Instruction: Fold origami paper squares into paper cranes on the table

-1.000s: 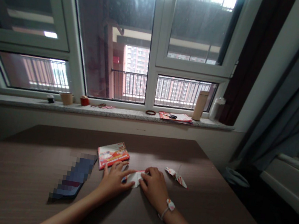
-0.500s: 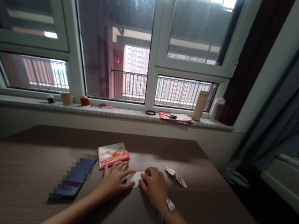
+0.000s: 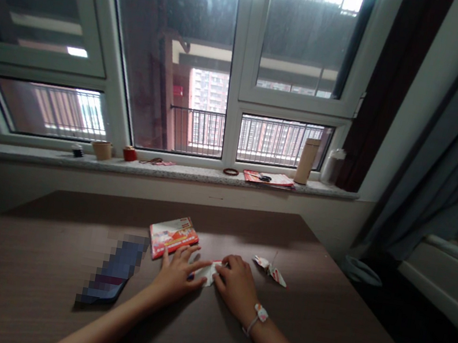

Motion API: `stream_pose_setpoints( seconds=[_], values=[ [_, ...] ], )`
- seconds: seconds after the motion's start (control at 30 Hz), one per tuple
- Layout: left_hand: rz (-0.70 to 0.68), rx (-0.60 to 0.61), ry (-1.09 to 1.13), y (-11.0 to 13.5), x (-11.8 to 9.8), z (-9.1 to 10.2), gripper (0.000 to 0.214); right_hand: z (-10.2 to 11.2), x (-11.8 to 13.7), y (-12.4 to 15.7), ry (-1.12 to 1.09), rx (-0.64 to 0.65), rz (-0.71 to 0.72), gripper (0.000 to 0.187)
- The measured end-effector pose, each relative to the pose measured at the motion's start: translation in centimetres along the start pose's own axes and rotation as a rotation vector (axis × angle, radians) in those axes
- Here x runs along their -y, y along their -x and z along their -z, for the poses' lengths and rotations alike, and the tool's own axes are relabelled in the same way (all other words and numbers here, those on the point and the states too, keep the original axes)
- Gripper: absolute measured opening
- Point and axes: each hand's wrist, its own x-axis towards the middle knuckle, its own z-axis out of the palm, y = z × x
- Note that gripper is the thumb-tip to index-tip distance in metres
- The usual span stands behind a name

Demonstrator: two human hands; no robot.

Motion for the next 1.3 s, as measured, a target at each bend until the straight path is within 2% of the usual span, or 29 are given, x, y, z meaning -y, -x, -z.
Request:
stream_pose_setpoints(
  seconds=[0.27,0.83,1.07,1.3],
  values=[
    [-0.003,0.051,-0.039,-0.05,0.01,0.31,0.045,-0.03,-0.01,0.05,-0.014,0.009,-0.012,0.02],
    [0.007,0.03,-0.032,-0.17,0.0,0.29,0.045,0.56,-0.42,-0.1,-0.098,0.055,-0.059,0.031],
    [0.014,0.044,-0.028,-0.06,-0.08,0.47,0.045,0.6,-0.72,0.24,-0.161,0.052,-0.058,0.043],
    [0.023,0.056,-0.026,-0.02,-0.15,0.62,0.045,0.5,-0.55,-0.23,-0.167,0.022,-0.068,0.022]
  ],
)
